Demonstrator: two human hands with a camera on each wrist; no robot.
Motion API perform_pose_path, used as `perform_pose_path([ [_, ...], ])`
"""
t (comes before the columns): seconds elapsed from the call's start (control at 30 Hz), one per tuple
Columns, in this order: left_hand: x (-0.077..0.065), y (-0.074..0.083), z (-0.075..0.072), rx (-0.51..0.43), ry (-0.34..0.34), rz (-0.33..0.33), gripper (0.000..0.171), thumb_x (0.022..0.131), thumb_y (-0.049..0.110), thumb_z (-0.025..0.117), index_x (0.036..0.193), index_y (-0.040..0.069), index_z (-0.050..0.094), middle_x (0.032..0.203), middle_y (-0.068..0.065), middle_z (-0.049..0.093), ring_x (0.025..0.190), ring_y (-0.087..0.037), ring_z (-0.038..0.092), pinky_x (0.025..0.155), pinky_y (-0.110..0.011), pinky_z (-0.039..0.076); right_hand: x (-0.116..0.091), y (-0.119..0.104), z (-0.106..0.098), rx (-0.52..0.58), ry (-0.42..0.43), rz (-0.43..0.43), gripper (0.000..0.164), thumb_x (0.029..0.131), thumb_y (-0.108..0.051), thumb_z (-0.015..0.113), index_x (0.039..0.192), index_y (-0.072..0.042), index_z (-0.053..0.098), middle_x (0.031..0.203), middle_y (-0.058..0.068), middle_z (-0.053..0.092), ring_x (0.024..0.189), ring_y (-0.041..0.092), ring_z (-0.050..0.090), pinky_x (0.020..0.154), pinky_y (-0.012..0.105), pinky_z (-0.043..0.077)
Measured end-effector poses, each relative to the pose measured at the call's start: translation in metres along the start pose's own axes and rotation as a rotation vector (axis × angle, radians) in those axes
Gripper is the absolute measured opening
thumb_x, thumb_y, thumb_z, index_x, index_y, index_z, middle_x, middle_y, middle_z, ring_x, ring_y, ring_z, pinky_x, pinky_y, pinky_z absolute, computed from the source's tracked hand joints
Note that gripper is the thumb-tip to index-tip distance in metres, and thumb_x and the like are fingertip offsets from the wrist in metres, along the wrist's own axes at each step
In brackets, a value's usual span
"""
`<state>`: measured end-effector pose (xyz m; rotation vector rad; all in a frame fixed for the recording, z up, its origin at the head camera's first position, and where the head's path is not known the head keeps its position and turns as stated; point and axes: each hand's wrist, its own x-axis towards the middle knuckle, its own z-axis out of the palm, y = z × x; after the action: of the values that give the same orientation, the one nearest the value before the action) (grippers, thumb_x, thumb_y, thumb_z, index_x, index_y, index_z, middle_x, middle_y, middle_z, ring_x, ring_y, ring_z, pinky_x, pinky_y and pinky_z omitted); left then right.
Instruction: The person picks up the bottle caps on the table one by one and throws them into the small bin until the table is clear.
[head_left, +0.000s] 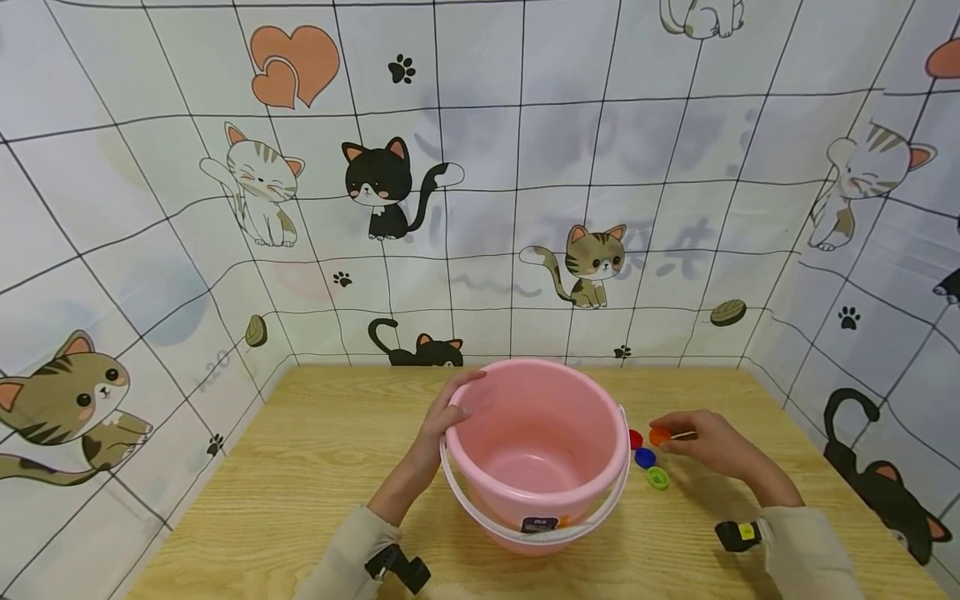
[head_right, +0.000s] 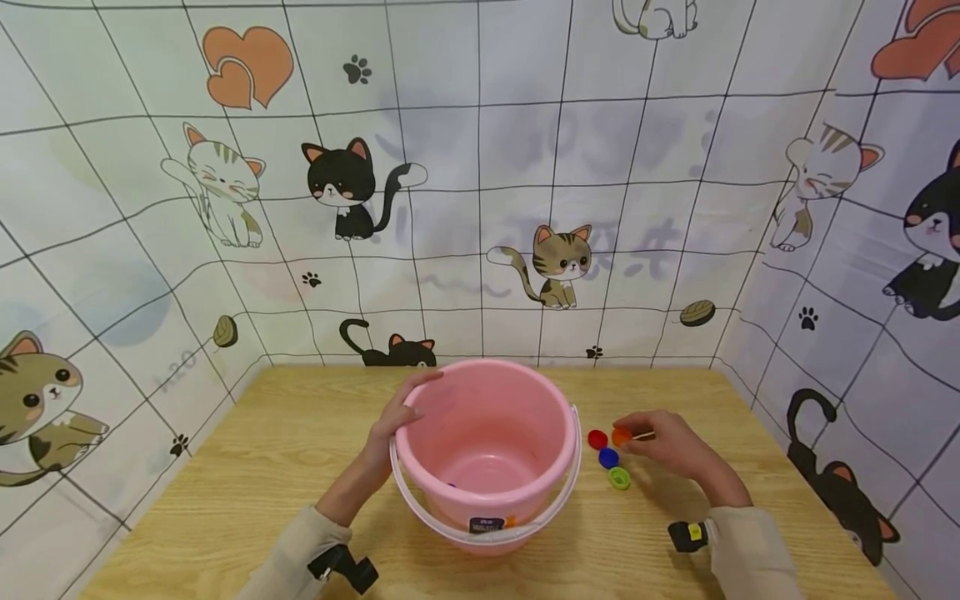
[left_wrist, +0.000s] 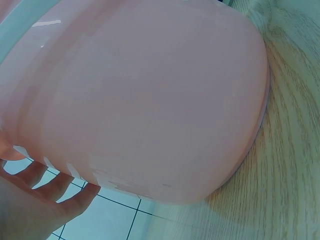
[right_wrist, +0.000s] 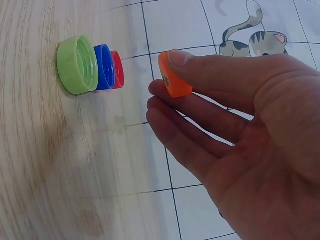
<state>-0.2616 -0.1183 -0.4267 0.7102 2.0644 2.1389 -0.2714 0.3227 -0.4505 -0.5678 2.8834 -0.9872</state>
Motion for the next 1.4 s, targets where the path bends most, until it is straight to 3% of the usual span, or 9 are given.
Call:
perform_pose_path([
  [0.37,0.001,0.0,0.002,-0.016,-0.015,0.009,0.062,0.091,0.023,0.045,0.153,0.025,0.044,0.156,-0.009,0.042,0.129,-0.033,0.053,0.098,-0.045,0.054,-0.003,-0.003,-0.002,0.028,0.001,-0.013,0.041,0.095,-0.017,0.072,0.127,0.008,0.067,0.119,0.022,0.073,0.106,0.036,0.071,0.087,0.041,0.061],
  [0.7,0.003,-0.001,0.002,-0.015,-0.031,0.012,0.061,0.092,0.024,0.044,0.153,0.025,0.044,0.157,-0.009,0.041,0.13,-0.039,0.051,0.1,-0.051,0.053,-0.003,-0.005,-0.004,0.032,0.014,-0.036,0.04,0.095,-0.018,0.072,0.128,0.006,0.068,0.119,0.018,0.073,0.106,0.033,0.07,0.084,0.019,0.056],
  [1.03,0.002,0.0,0.001,-0.004,-0.002,0.0,0.062,0.091,0.023,0.045,0.153,0.026,0.045,0.156,-0.009,0.042,0.128,-0.035,0.053,0.097,-0.045,0.054,-0.004,-0.011,-0.008,0.016,0.027,-0.059,0.04,0.095,-0.017,0.072,0.128,0.006,0.067,0.121,0.02,0.073,0.108,0.036,0.07,0.086,0.036,0.061],
  [1.4,0.0,0.0,0.001,-0.014,0.004,-0.002,0.061,0.091,0.023,0.046,0.153,0.024,0.045,0.155,-0.012,0.043,0.126,-0.034,0.054,0.097,-0.044,0.055,-0.004,-0.017,-0.012,0.013,0.034,-0.067,0.039,0.096,-0.017,0.072,0.129,0.004,0.068,0.12,0.019,0.073,0.107,0.034,0.071,0.084,0.029,0.061],
])
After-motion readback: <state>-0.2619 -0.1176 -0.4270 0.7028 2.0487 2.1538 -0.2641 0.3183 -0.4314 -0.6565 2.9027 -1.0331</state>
